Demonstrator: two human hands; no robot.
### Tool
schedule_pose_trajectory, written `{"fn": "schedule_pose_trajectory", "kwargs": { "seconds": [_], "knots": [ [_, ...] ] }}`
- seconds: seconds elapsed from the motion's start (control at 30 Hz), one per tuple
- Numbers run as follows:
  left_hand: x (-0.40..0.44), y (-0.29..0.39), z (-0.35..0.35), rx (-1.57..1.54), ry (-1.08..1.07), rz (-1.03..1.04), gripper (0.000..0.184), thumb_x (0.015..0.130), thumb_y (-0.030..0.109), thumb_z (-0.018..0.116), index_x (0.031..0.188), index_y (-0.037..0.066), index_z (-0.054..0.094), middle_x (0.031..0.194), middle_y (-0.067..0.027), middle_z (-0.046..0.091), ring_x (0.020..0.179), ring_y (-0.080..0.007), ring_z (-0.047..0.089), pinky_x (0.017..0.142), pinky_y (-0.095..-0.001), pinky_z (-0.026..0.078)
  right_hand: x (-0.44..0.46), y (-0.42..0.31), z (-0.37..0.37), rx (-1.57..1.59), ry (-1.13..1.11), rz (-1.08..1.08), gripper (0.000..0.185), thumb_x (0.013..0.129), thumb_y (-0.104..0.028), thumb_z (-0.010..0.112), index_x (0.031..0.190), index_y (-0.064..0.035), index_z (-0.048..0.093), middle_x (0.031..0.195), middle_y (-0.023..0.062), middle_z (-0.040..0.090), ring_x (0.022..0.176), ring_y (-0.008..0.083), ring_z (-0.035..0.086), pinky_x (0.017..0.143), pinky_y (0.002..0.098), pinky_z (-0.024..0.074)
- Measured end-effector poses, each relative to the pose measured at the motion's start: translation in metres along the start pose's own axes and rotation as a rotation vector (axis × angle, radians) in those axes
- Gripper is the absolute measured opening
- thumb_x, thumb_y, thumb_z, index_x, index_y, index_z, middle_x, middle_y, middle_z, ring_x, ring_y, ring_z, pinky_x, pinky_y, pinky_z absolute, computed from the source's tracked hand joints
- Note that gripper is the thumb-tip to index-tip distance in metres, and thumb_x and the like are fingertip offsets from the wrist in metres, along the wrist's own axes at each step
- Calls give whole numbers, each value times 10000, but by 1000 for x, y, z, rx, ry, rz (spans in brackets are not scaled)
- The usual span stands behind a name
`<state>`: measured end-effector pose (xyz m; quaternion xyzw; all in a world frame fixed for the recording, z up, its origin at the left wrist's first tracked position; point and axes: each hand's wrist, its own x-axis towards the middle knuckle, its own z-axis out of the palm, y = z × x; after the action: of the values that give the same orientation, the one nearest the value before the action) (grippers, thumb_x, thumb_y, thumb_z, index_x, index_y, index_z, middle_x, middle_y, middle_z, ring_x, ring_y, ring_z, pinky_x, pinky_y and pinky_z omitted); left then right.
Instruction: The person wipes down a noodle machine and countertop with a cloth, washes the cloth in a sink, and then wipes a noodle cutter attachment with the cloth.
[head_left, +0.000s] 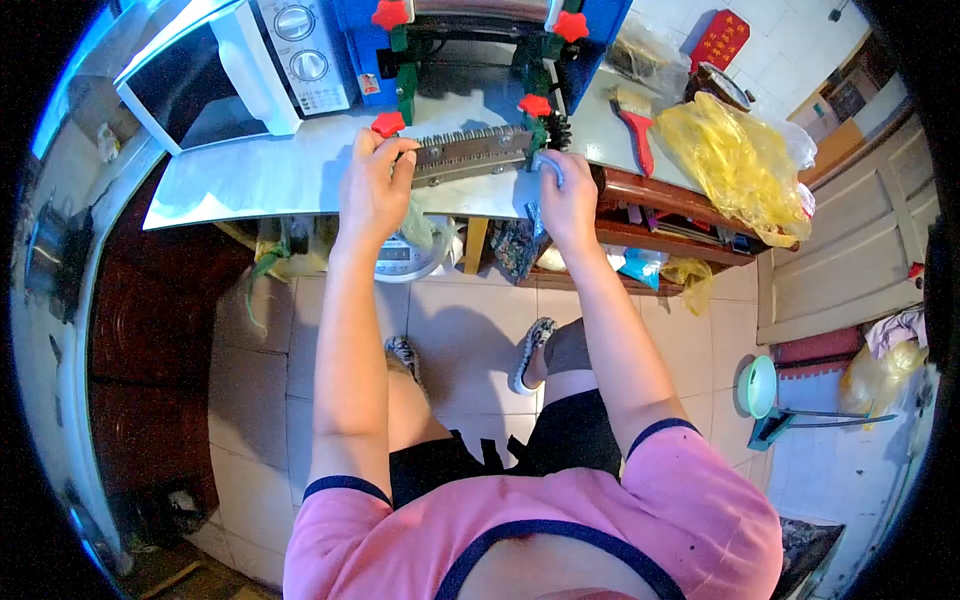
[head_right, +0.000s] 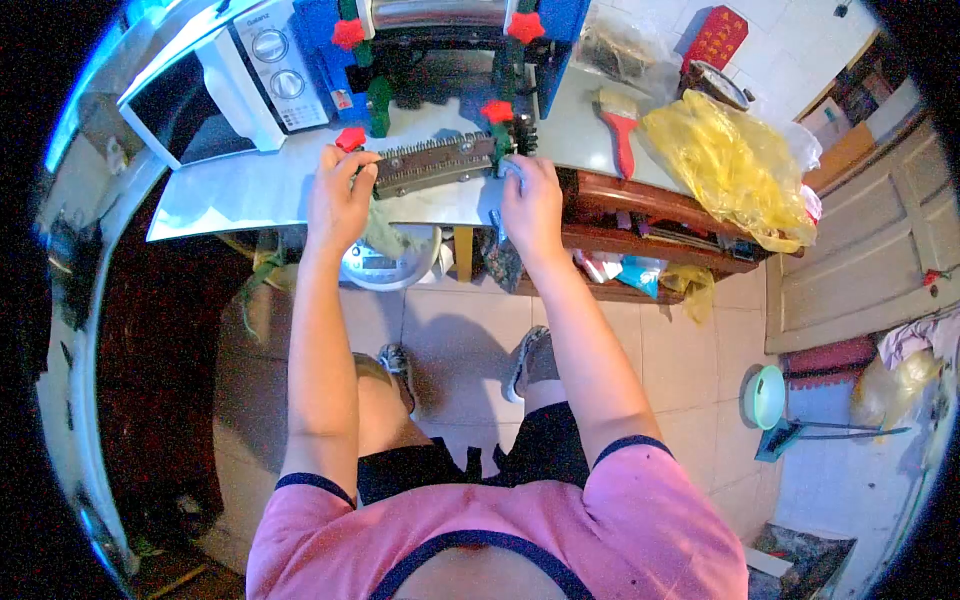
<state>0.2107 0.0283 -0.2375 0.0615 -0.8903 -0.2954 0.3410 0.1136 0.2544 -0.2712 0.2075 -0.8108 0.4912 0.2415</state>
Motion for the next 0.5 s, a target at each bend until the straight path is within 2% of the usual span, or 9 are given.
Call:
{"fn": "schedule_pose_trajectory", "kwargs": {
  "seconds": [0.07,0.13,0.2,0.23,0.3,0.33,0.4,0.5],
  "knots": [
    [1,-2,1,-40,21,31,142,858,155,599,973,103,665,916,-125,522,836,-335,573,722,-418,464,2,-2,3,-145,-3,-145,151,831,-47,581,950,11,654,938,187,616,910,378,584,805,435,471],
    [0,0,0,-32,16,23,142,858,153,599,972,102,665,916,-126,521,840,-335,573,723,-417,465,1,-12,2,-215,-42,-131,152,832,-37,581,953,26,648,951,187,614,911,379,581,803,430,473],
    [1,2,-1,-27,18,17,142,857,151,599,972,100,665,917,-127,520,844,-334,574,723,-417,465,1,-8,2,-281,-97,-285,164,828,-40,586,968,19,648,965,191,611,909,377,586,803,416,479],
    [2,2,-1,-26,21,23,141,857,152,600,971,100,665,920,-127,520,845,-335,575,723,-417,466,2,-8,0,-283,-97,-289,164,828,-40,586,968,19,648,965,191,611,909,377,586,803,416,479],
    [0,2,-1,-24,21,28,141,856,152,601,970,99,665,923,-127,521,846,-336,575,723,-417,467,3,-8,-3,-7,-223,-142,170,829,-43,591,980,8,650,972,191,610,908,367,599,806,393,484],
    [1,1,-1,-14,27,38,141,856,152,602,970,97,665,925,-127,522,845,-338,575,725,-418,467,1,-8,-5,-7,-218,-140,170,829,-43,591,980,8,650,972,191,610,908,367,599,806,393,484],
    [-1,1,1,-11,37,32,140,856,152,603,969,96,665,928,-127,522,845,-339,574,727,-420,467,-4,-6,-11,100,109,16,170,833,-41,590,986,-3,654,967,188,612,909,357,612,808,378,488],
    [0,1,-1,-27,30,33,138,856,152,604,967,98,666,930,-124,523,843,-337,575,730,-420,468,-3,-6,-12,-3,53,-63,165,838,-37,584,983,3,654,970,188,612,914,357,613,809,380,489]
  ]
}}
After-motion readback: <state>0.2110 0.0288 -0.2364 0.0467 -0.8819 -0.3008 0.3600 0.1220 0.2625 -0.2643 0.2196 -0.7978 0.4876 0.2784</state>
